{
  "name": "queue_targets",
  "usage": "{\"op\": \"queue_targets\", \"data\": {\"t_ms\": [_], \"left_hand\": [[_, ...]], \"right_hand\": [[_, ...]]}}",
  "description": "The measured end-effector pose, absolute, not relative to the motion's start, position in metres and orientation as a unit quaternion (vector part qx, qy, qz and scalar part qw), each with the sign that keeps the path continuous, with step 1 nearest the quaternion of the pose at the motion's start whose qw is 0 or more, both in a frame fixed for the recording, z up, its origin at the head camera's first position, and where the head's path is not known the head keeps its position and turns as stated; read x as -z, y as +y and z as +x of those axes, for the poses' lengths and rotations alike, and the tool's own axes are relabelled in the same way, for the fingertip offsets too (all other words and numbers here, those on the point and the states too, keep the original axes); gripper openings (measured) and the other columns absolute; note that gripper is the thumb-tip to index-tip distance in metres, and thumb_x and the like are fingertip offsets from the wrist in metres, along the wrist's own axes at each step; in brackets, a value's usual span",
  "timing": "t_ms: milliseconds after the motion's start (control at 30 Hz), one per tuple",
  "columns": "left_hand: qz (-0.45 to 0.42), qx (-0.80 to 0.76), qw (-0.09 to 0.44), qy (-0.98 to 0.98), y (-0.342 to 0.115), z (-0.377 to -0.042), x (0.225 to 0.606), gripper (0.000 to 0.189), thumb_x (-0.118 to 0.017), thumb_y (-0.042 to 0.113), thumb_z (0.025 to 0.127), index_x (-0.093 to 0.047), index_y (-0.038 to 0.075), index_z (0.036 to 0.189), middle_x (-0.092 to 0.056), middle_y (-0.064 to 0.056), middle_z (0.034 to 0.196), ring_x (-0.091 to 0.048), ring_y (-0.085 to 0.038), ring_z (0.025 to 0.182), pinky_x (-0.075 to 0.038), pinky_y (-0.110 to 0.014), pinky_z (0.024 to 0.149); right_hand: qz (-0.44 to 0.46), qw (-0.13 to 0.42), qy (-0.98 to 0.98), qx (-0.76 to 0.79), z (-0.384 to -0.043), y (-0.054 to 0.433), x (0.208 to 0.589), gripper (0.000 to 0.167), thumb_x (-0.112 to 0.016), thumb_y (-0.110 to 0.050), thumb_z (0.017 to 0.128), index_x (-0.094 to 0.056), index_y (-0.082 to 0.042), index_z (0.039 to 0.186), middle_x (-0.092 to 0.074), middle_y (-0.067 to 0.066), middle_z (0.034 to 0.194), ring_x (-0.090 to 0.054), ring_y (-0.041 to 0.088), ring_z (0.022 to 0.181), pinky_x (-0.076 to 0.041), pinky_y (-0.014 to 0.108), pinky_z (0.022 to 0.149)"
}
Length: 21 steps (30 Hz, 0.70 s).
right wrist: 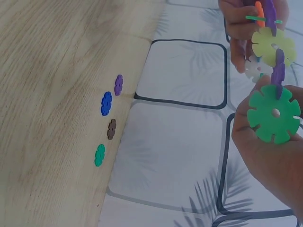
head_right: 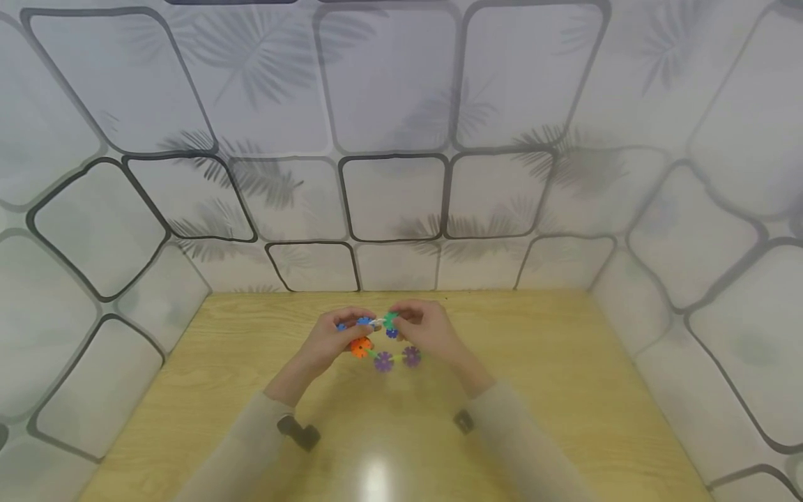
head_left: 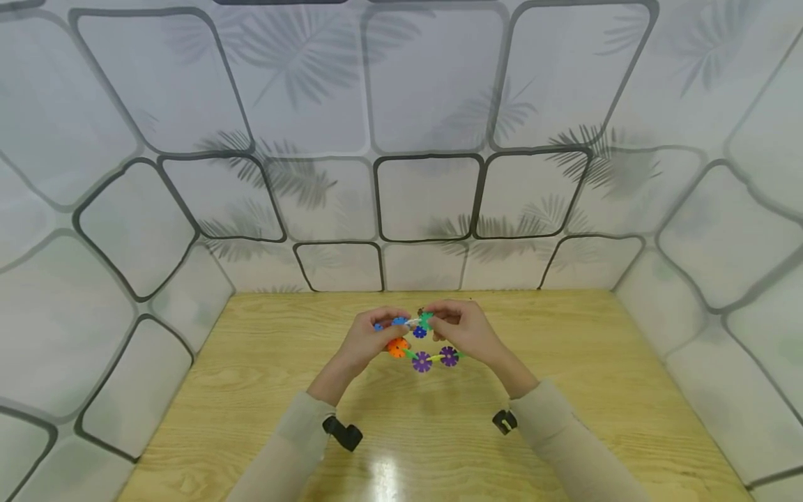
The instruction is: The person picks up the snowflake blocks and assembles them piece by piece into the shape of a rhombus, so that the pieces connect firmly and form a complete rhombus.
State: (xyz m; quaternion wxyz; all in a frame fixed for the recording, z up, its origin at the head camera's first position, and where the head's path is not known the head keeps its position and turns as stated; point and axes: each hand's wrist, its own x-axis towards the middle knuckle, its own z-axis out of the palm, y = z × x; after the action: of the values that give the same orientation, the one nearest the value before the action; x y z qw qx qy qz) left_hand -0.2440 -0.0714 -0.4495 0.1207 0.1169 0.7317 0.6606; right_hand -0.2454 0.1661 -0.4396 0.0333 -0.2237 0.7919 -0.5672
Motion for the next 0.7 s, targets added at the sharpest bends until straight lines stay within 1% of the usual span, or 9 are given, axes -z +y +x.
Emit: {"op": "queue_targets", "data": {"t_ms": [133,200,233,367,500,700], "left_hand": [[0.122,-0.661,0.125,0.730,-0.0724,-0.2439,0.4495,0.030,-0.070,0.014,0.101,-0.073,0.004,0.129,-0.072,-0.004,0.101,-0.068,-0.011,0.078,-0.059,-0.023,0.064],[0.126,-0.661,0.128,0.729,-0.0731,-0.2437,0.4495,0.031,-0.070,0.014,0.101,-0.072,0.002,0.130,-0.072,-0.006,0.104,-0.068,-0.011,0.080,-0.059,-0.023,0.065],[0.127,-0.662,0.129,0.728,-0.0733,-0.2437,0.4495,0.032,-0.070,0.014,0.101,-0.072,0.002,0.131,-0.072,-0.008,0.105,-0.069,-0.011,0.081,-0.059,-0.023,0.066],[0.127,-0.665,0.132,0.724,-0.0734,-0.2436,0.4494,0.032,-0.070,0.013,0.101,-0.071,0.001,0.130,-0.069,-0.015,0.110,-0.069,-0.012,0.083,-0.059,-0.022,0.067],[0.119,-0.669,0.131,0.721,-0.0726,-0.2434,0.4516,0.033,-0.070,0.011,0.100,-0.071,0.002,0.132,-0.068,-0.012,0.105,-0.069,-0.013,0.080,-0.058,-0.023,0.065],[0.107,-0.689,0.152,0.701,-0.0700,-0.2444,0.4547,0.039,-0.068,0.012,0.102,-0.066,0.007,0.140,-0.068,-0.008,0.107,-0.070,-0.013,0.080,-0.060,-0.023,0.067]], "right_hand": [[-0.224,0.040,0.793,0.565,-0.2439,0.1654,0.4350,0.026,-0.064,-0.006,0.104,-0.070,0.005,0.127,-0.077,0.017,0.097,-0.071,0.012,0.074,-0.066,0.043,0.074],[-0.227,0.045,0.794,0.562,-0.2436,0.1654,0.4329,0.027,-0.063,-0.006,0.104,-0.070,0.006,0.128,-0.077,0.017,0.096,-0.071,0.012,0.074,-0.066,0.045,0.075],[-0.228,0.047,0.794,0.562,-0.2436,0.1655,0.4324,0.028,-0.063,-0.006,0.105,-0.069,0.007,0.128,-0.076,0.017,0.096,-0.071,0.012,0.075,-0.066,0.044,0.075],[-0.232,0.054,0.795,0.558,-0.2448,0.1655,0.4339,0.028,-0.063,-0.007,0.105,-0.070,0.006,0.129,-0.076,0.015,0.094,-0.072,0.012,0.075,-0.065,0.032,0.072],[-0.229,0.058,0.797,0.556,-0.2453,0.1657,0.4354,0.027,-0.063,-0.007,0.105,-0.070,0.004,0.129,-0.077,0.014,0.094,-0.072,0.013,0.075,-0.064,0.028,0.071],[-0.219,0.049,0.807,0.547,-0.2462,0.1688,0.4355,0.029,-0.063,-0.008,0.105,-0.069,0.005,0.131,-0.076,0.014,0.094,-0.071,0.013,0.075,-0.063,0.029,0.071]]}}
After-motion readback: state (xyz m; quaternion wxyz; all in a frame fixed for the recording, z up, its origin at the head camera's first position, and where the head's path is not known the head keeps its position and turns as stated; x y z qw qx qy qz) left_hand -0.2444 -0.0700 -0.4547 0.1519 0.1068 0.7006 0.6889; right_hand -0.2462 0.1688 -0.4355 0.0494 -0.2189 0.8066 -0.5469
